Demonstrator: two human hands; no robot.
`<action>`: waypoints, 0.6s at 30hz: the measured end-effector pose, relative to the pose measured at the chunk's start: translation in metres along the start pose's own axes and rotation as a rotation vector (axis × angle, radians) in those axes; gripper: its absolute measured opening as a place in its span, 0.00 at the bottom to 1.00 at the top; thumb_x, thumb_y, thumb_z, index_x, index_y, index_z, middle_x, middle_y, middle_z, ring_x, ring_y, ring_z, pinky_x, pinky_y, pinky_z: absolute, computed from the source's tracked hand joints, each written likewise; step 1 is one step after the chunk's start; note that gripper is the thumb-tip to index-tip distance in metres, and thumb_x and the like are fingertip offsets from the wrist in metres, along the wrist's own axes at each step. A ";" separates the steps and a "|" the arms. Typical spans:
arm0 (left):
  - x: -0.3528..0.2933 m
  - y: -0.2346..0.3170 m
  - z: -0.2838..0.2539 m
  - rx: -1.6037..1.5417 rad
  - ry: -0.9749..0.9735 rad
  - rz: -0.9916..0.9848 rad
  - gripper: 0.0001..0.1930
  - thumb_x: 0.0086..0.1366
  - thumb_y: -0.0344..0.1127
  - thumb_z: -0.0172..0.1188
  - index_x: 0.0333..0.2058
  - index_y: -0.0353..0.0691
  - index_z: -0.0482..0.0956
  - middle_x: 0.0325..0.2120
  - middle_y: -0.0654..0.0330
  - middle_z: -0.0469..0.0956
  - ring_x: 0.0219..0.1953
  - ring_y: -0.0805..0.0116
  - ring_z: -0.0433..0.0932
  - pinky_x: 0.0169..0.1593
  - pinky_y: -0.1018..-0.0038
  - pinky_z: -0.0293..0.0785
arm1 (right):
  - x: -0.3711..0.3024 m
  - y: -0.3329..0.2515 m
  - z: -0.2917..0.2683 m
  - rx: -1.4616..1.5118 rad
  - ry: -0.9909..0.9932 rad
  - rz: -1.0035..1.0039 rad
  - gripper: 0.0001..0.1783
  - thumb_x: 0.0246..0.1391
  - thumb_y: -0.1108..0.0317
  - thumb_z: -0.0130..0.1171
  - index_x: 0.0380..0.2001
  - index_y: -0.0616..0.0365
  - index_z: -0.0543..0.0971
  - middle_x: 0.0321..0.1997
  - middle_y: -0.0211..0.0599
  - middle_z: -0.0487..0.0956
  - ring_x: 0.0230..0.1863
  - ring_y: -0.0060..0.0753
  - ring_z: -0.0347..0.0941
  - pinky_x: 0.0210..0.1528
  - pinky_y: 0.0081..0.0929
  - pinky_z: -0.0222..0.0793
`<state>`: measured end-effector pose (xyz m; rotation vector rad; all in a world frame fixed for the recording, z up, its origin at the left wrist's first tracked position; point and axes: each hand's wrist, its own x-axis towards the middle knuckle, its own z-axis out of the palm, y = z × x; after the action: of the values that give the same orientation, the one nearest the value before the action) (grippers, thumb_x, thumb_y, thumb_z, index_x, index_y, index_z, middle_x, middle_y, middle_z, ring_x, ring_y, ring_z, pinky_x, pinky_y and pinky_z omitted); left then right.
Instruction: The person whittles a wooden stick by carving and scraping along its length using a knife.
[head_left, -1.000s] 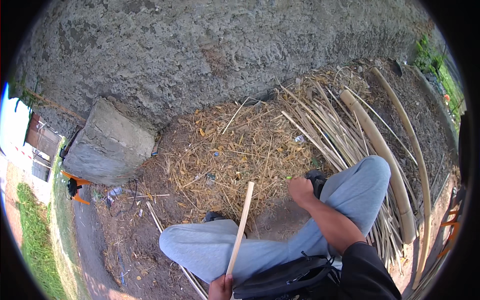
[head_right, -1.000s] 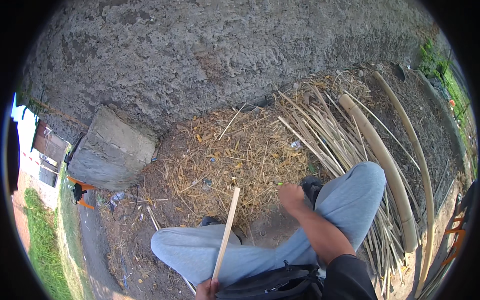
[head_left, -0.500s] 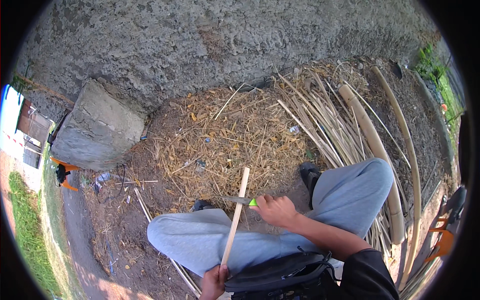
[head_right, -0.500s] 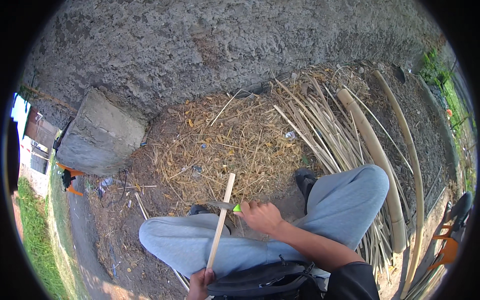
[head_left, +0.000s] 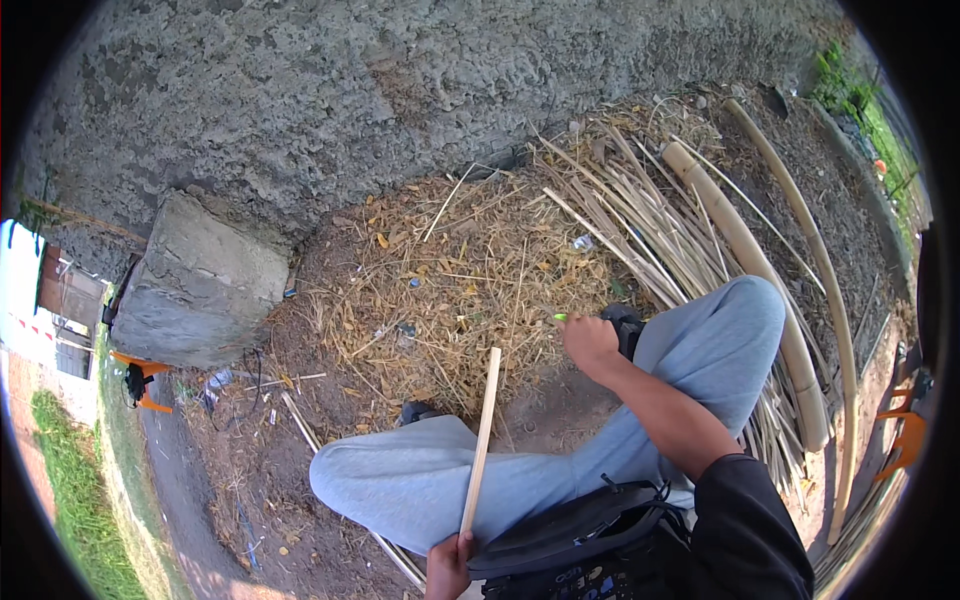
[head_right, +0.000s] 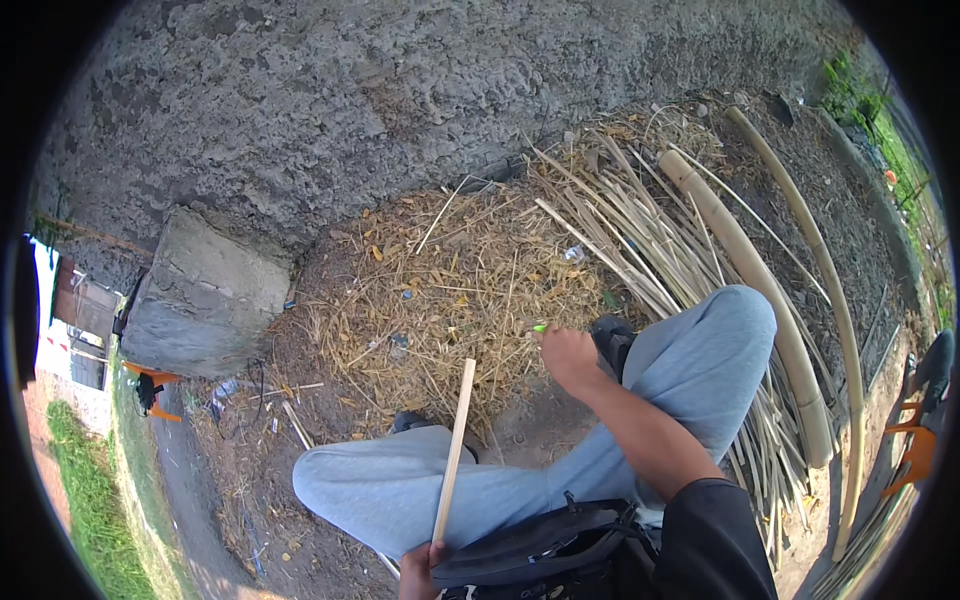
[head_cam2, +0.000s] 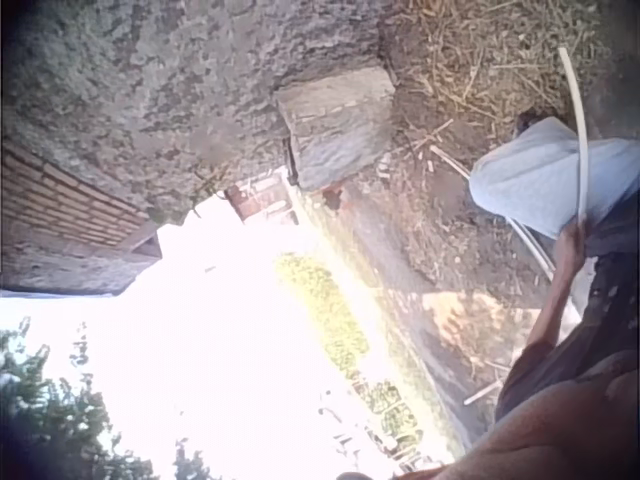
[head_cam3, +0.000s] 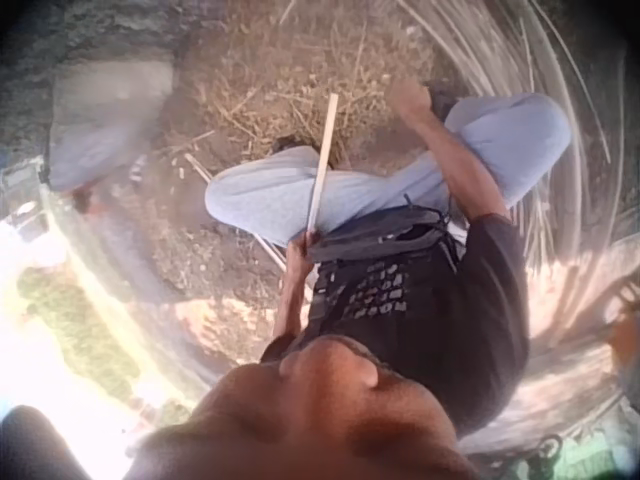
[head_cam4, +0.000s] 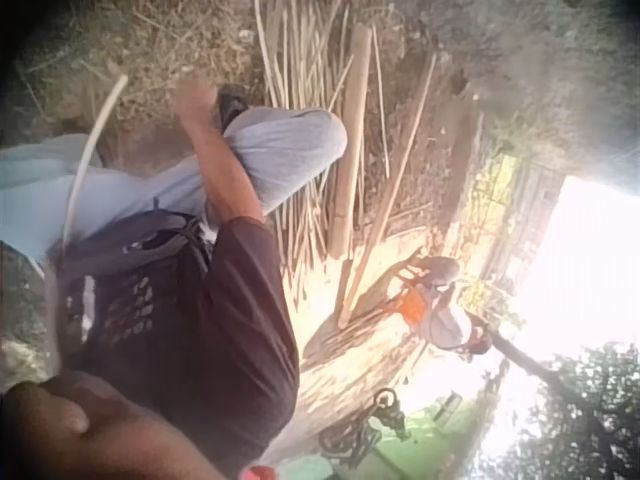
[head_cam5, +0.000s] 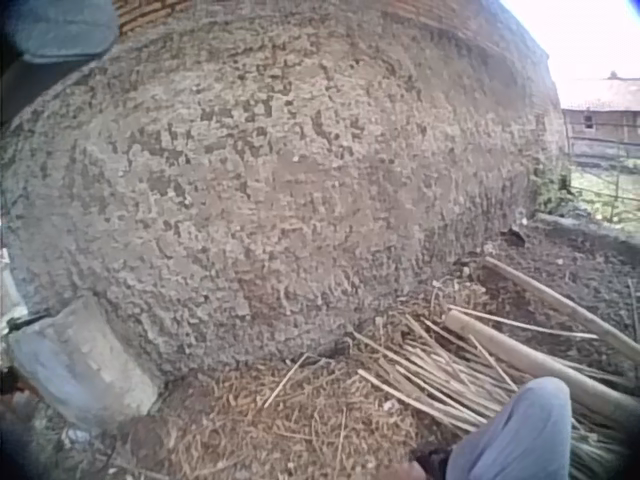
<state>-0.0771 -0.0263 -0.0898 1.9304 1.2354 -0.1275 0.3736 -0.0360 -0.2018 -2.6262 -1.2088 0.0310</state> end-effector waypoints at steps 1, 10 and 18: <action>-0.002 0.001 0.000 -0.005 0.007 -0.003 0.19 0.75 0.43 0.49 0.35 0.34 0.81 0.24 0.59 0.79 0.32 0.73 0.74 0.38 0.69 0.73 | -0.001 -0.011 -0.010 0.000 0.002 -0.009 0.22 0.68 0.50 0.48 0.32 0.57 0.76 0.19 0.42 0.80 0.18 0.44 0.79 0.19 0.39 0.73; 0.002 0.053 -0.009 -0.293 0.121 0.178 0.16 0.72 0.40 0.50 0.26 0.38 0.72 0.19 0.67 0.66 0.25 0.76 0.63 0.30 0.72 0.63 | -0.059 -0.083 -0.091 0.467 0.042 -0.290 0.18 0.65 0.53 0.52 0.32 0.57 0.72 0.17 0.45 0.77 0.16 0.54 0.75 0.17 0.50 0.69; 0.005 0.061 -0.024 -0.563 -0.109 -0.269 0.20 0.73 0.52 0.50 0.26 0.46 0.76 0.18 0.73 0.64 0.19 0.80 0.59 0.23 0.78 0.57 | -0.097 -0.087 -0.062 0.232 0.116 -0.613 0.20 0.64 0.49 0.53 0.29 0.54 0.70 0.20 0.37 0.76 0.15 0.38 0.76 0.11 0.35 0.67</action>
<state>-0.0342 -0.0172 -0.0413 1.2578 1.2865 -0.0179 0.2530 -0.0679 -0.1292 -1.9449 -1.7857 -0.0867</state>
